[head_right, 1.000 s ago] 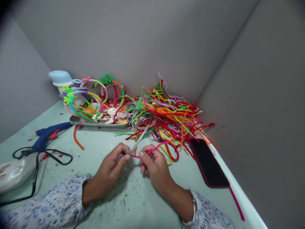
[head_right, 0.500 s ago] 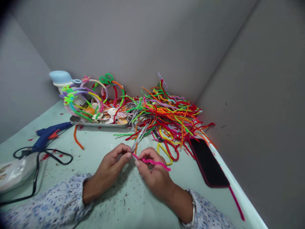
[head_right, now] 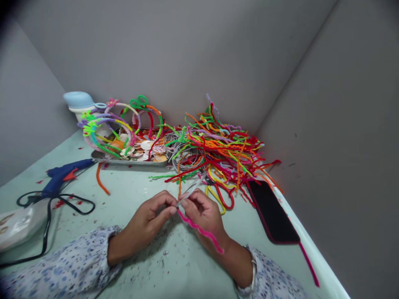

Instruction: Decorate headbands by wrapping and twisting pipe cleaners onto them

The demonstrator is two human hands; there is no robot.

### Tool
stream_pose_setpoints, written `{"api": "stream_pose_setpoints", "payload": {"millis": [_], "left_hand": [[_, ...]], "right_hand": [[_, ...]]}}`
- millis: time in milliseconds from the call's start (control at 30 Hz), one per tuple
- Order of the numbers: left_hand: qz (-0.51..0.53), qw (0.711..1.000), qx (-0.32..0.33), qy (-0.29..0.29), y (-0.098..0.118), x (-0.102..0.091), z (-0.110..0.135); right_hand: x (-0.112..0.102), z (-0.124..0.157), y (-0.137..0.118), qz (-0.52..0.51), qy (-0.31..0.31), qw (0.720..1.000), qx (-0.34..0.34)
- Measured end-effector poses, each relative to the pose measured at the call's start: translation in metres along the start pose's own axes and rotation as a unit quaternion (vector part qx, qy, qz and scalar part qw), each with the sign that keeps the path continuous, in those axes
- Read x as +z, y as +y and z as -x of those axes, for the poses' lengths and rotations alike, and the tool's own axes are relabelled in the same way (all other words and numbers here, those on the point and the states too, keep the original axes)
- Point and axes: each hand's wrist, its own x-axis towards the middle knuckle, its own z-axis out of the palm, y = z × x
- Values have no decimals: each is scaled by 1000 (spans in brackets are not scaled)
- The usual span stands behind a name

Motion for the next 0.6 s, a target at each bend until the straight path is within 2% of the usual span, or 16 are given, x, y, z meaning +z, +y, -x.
{"api": "stream_pose_setpoints", "payload": {"millis": [300, 600], "left_hand": [[106, 992, -27, -56, -3, -1, -3], [271, 952, -69, -127, -6, -1, -6]], "right_hand": [[-2, 3, 2, 38, -14, 999, -18], [-6, 4, 10, 45, -34, 998, -39]]}}
